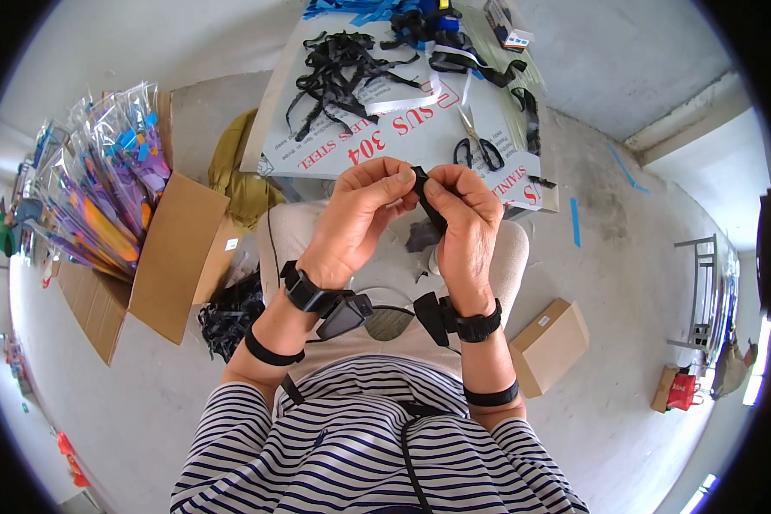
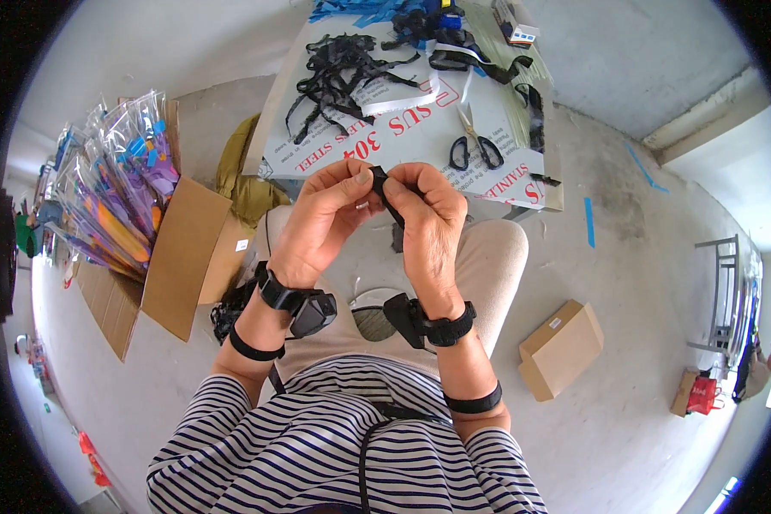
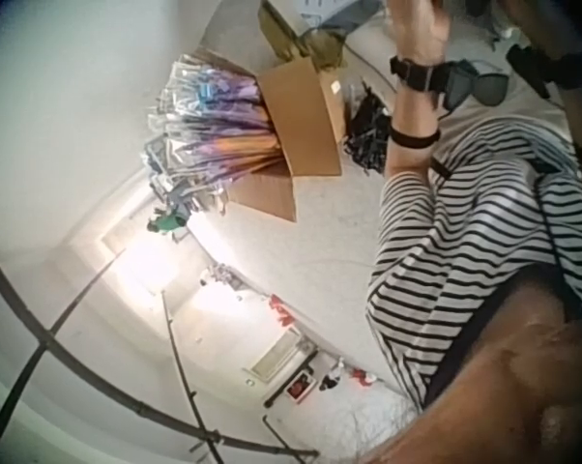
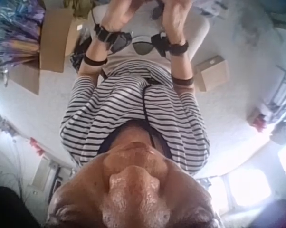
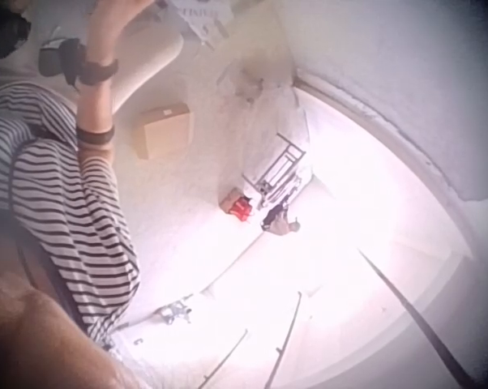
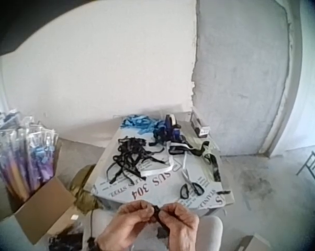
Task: Trimming excess material and loose threads from black nylon straps using a pair of scissors.
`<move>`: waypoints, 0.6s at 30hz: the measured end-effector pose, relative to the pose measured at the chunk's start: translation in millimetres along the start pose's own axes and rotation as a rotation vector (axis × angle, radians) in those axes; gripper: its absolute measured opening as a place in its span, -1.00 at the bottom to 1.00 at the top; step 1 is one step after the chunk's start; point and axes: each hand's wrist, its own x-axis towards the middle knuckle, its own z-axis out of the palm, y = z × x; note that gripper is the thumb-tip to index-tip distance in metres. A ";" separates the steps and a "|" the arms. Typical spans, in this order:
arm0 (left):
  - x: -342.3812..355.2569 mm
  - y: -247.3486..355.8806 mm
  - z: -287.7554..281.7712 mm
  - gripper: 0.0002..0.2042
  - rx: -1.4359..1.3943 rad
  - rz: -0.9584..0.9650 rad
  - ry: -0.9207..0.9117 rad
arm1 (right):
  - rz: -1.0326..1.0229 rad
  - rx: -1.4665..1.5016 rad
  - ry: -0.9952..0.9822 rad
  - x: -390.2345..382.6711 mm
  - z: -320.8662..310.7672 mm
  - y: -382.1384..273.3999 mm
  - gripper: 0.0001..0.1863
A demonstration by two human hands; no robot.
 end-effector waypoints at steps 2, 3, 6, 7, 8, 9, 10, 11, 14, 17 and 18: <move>-1.5 -0.7 -1.9 -0.92 -0.001 0.009 -0.022 | -0.006 -0.035 -0.002 -0.5 -0.3 -0.1 -0.94; -2.0 -0.9 -2.7 -0.91 -0.002 0.020 -0.045 | -0.013 -0.070 -0.004 -0.6 -0.6 -0.6 -0.93; -1.4 0.7 -2.2 -0.90 -0.045 -0.020 -0.108 | 0.097 0.090 -0.042 0.6 -1.1 -6.7 -0.94; -1.4 0.6 -3.0 -0.90 -0.044 -0.022 -0.109 | 0.097 0.090 -0.040 2.0 -2.7 -7.3 -0.94; -1.4 0.3 -4.5 -0.90 -0.051 -0.024 -0.137 | 0.128 0.145 -0.098 4.0 -4.5 -7.8 -0.95; -1.5 -0.1 -5.1 -0.90 -0.057 -0.027 -0.165 | 0.158 0.199 -0.156 4.8 -5.7 -8.1 -0.96; -1.0 -0.4 -4.9 -0.90 -0.057 -0.028 -0.165 | 0.158 0.200 -0.155 4.4 -5.3 -7.2 -0.96; -0.5 -0.9 -4.5 -0.90 -0.055 -0.030 -0.155 | 0.118 0.165 -0.127 3.6 -4.1 -5.8 -0.97; 0.0 -1.5 -3.3 -0.90 -0.061 -0.025 -0.157 | -0.016 -0.021 -0.035 3.9 -4.3 0.7 -0.96; -1.5 -0.7 1.1 -0.90 -0.061 -0.007 -0.163 | -0.287 -0.354 0.071 3.0 -0.7 2.6 -0.94; -2.0 -0.6 2.4 -0.90 -0.052 0.004 -0.159 | -0.465 -0.537 0.114 2.7 0.5 3.0 -0.93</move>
